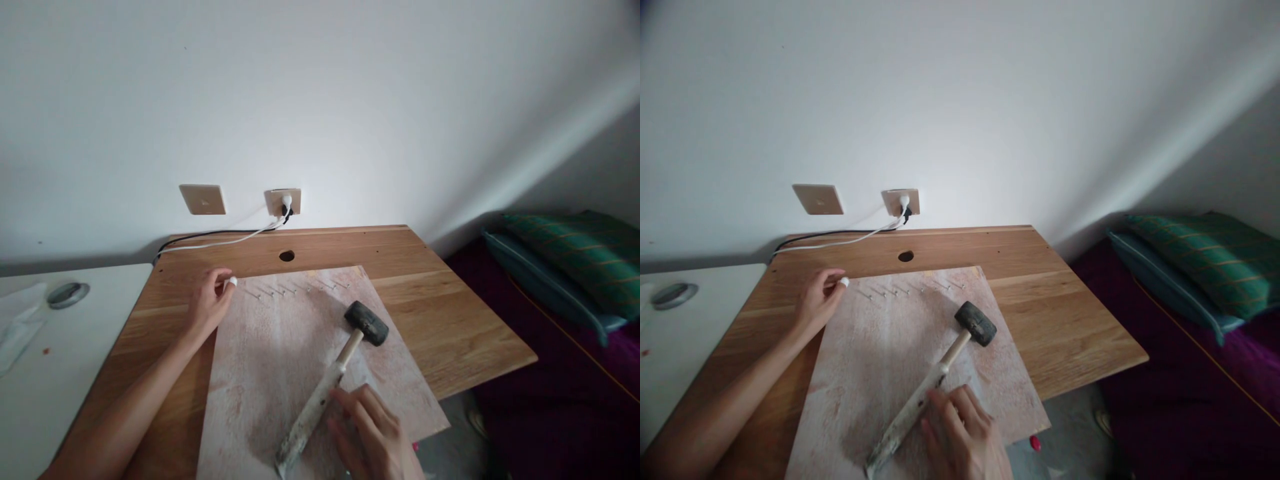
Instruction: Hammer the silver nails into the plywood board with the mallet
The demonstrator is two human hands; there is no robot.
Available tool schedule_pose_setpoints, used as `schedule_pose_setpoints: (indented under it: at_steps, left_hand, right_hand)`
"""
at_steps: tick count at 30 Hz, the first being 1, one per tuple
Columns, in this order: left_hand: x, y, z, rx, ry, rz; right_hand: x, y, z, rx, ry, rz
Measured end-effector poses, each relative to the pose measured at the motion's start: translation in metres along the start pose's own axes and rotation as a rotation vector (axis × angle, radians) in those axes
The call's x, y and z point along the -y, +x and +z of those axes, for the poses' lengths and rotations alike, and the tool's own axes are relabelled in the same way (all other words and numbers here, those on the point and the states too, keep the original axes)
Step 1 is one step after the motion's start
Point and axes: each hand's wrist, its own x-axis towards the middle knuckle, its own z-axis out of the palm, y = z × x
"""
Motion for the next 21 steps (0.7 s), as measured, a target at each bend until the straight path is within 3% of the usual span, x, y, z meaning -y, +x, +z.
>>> schedule_pose_setpoints:
  at_steps: [6,10,16,21]
  left_hand:
    - [0.002,0.001,-0.007,0.051,-0.060,-0.102]
    - [0.001,0.003,-0.012,0.041,-0.069,-0.150]
    - [-0.025,0.004,0.003,0.072,0.066,-0.111]
    - [-0.067,0.004,0.053,0.221,0.104,0.051]
  right_hand:
    - [-0.031,-0.026,-0.013,-0.058,-0.426,-0.355]
    - [-0.044,-0.029,-0.012,-0.068,-0.593,-0.471]
    - [-0.063,-0.041,-0.032,-0.042,-0.650,-0.423]
    - [-0.109,-0.064,-0.068,0.019,-0.653,-0.248]
